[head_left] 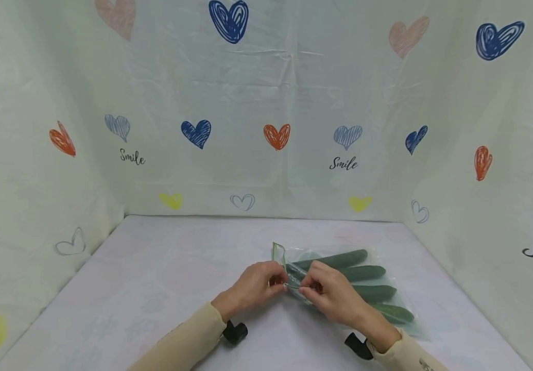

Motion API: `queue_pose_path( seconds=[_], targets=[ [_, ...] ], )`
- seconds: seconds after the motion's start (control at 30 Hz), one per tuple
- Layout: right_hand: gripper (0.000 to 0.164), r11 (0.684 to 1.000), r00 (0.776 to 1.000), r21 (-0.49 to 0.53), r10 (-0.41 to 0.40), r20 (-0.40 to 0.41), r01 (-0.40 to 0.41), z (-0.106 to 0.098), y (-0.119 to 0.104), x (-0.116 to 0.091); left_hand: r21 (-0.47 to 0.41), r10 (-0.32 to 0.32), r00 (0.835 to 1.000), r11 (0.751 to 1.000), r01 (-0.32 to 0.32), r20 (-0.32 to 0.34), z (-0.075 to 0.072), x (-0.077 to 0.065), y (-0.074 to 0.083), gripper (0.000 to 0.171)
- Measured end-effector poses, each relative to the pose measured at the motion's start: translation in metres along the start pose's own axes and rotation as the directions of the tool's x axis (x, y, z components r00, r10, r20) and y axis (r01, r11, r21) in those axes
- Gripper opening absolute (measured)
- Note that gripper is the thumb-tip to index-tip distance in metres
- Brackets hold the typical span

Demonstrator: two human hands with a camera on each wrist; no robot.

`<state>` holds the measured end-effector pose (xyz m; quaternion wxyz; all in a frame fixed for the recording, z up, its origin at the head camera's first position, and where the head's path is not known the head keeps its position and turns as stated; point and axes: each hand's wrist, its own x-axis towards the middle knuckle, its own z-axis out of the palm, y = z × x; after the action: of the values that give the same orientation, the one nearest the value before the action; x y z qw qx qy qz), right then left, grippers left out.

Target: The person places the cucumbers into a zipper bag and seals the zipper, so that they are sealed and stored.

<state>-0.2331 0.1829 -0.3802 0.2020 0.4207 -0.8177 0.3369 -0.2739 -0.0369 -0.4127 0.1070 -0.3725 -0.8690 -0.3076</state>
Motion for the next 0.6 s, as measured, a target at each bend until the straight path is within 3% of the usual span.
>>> queue_pose_path(
  seconds=[0.3,0.6],
  targets=[
    [0.022,0.999,0.999,-0.023,-0.034,-0.028,0.033,-0.006,-0.002,0.0,0.027,0.029,1.0,0.999,-0.029,0.01,-0.005,0.007,-0.001,0.01],
    [0.024,0.999,0.998,-0.007,-0.05,-0.045,0.049,-0.018,-0.008,0.003,0.117,0.055,0.998,0.992,-0.055,0.001,-0.008,0.013,-0.011,0.011]
  ],
)
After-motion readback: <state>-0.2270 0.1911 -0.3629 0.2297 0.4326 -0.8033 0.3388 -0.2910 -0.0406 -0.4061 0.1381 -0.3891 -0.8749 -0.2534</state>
